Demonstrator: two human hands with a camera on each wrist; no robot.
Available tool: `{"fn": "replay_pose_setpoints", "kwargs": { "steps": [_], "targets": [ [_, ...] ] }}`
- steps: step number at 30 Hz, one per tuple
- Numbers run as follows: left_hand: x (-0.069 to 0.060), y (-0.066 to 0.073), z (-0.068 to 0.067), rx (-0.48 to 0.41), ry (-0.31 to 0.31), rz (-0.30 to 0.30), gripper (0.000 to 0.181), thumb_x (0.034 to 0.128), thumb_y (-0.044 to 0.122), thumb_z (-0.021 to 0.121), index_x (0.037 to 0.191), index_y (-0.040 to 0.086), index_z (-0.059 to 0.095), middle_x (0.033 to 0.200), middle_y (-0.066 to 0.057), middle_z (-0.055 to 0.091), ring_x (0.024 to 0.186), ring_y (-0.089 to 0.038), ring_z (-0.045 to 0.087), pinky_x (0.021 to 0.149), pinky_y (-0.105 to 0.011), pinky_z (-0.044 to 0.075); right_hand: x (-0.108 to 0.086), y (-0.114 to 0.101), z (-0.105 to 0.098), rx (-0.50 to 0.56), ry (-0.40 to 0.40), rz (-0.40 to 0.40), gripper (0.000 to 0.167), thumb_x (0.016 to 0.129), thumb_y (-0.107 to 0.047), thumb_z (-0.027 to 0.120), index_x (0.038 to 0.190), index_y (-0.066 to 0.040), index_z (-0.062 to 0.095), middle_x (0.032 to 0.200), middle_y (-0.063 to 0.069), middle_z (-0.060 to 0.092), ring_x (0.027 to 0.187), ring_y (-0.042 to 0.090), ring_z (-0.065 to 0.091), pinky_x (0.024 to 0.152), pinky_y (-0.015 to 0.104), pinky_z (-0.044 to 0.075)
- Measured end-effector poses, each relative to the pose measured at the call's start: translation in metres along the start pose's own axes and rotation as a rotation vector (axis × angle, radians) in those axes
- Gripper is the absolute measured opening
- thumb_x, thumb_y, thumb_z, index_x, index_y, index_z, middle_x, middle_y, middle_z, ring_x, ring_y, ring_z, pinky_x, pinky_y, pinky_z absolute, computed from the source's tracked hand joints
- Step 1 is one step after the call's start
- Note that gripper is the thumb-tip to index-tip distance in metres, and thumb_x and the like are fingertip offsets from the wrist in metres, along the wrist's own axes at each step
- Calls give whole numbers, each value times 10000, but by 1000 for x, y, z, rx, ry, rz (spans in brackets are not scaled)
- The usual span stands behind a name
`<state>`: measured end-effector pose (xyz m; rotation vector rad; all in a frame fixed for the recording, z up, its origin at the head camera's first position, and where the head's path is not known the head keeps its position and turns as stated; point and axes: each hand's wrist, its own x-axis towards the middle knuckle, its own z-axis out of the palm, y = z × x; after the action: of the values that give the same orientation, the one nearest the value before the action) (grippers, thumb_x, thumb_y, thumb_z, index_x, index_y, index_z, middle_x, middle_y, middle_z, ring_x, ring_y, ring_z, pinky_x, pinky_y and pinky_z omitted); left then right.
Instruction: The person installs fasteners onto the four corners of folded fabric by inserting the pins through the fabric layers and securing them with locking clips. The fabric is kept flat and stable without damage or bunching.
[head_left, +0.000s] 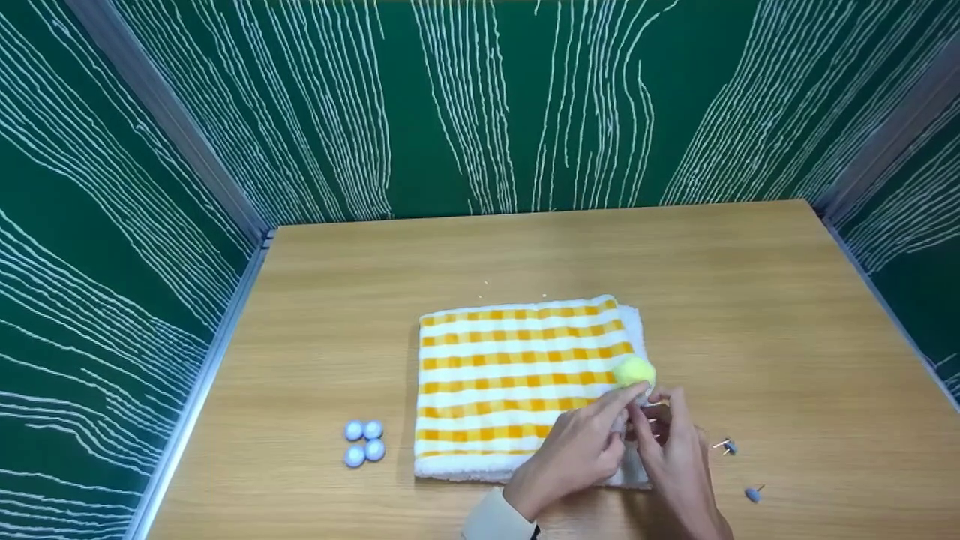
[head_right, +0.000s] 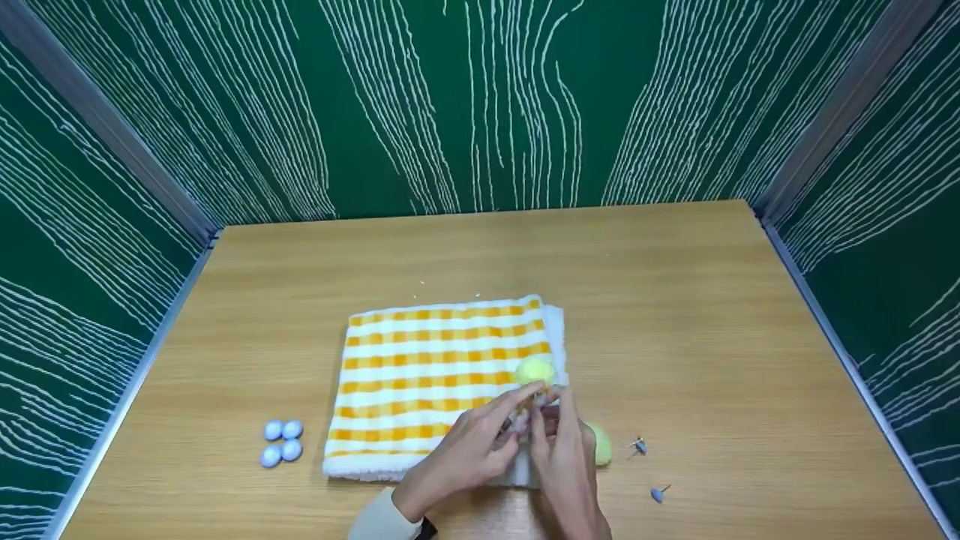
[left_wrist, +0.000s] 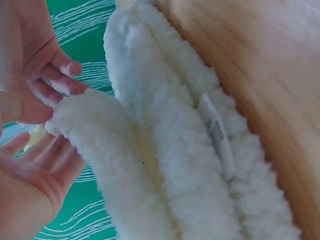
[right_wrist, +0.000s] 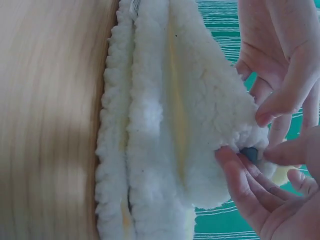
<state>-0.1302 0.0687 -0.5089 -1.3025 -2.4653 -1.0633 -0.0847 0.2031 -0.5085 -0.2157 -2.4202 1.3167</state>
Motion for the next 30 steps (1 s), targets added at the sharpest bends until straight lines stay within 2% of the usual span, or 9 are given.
{"fn": "replay_pose_setpoints", "kwargs": {
  "steps": [5, 12, 15, 18, 20, 22, 24, 27, 30],
  "targets": [
    [3, -2, -3, 9, -7, -11, 699, 815, 10, 561, 1456, 170, 332, 1349, 70, 508, 503, -13, 317, 451, -72, 268, 0, 0, -1, -79, -19, -101, 210, 918, -22, 574, 1120, -75, 561, 838, 130, 691, 631, 178, 661, 532, 217, 519],
    [3, -2, -4, 41, -11, -24, 689, 833, 44, 580, 1459, 163, 319, 1283, 51, 554, 504, -7, 306, 467, -69, 271, 1, 0, -2, -128, -38, -98, 256, 908, -76, 611, 1161, -94, 577, 858, 119, 687, 689, 212, 658, 566, 248, 530],
    [5, -2, -4, 56, -8, -23, 686, 838, 48, 581, 1458, 157, 309, 998, 62, 616, 477, -8, 271, 441, -80, 251, 0, 1, -2, -119, -41, -109, 322, 902, -62, 614, 1221, -68, 570, 854, 130, 680, 699, 229, 660, 584, 279, 543],
    [6, 0, -4, 59, -9, -12, 672, 843, 45, 575, 1450, 156, 311, 671, 86, 459, 458, -6, 258, 425, -87, 235, -1, 1, -1, -121, -36, -126, 368, 891, -60, 628, 1252, -14, 571, 866, 162, 676, 715, 251, 656, 599, 309, 549],
    [6, 1, -4, 59, -4, -3, 649, 842, 43, 572, 1436, 152, 335, 604, 96, 371, 462, -4, 263, 431, -86, 235, -1, 1, -1, -122, -33, -117, 361, 889, -64, 632, 1238, 15, 580, 844, 157, 674, 704, 242, 648, 588, 290, 545],
    [6, 2, -5, 49, 4, 1, 623, 844, 47, 572, 1421, 146, 360, 608, 91, 388, 470, 4, 281, 441, -77, 245, -2, 1, -1, -128, -31, -94, 354, 891, -76, 635, 1223, 37, 586, 835, 150, 677, 706, 228, 642, 583, 268, 538],
    [4, 2, -5, 42, 21, -1, 597, 844, 58, 581, 1403, 139, 388, 689, 89, 478, 492, 12, 305, 459, -66, 261, -1, 0, -1, -119, -31, -70, 335, 893, -80, 634, 1205, 34, 597, 821, 131, 677, 705, 215, 644, 576, 243, 534],
    [1, 2, -6, 15, 50, -27, 571, 842, 72, 596, 1381, 149, 425, 935, 54, 609, 557, 35, 382, 486, -47, 294, 0, 0, -2, -106, -35, -38, 325, 896, -86, 631, 1197, 31, 599, 827, 110, 672, 721, 208, 645, 577, 211, 527],
    [-3, 2, -10, -10, 65, -69, 533, 847, 80, 601, 1356, 159, 465, 1124, 29, 611, 602, 33, 445, 490, -44, 317, 1, -1, -4, -96, -27, -24, 300, 896, -94, 633, 1176, 14, 612, 842, 105, 666, 744, 217, 648, 590, 215, 530]
  ]
}}
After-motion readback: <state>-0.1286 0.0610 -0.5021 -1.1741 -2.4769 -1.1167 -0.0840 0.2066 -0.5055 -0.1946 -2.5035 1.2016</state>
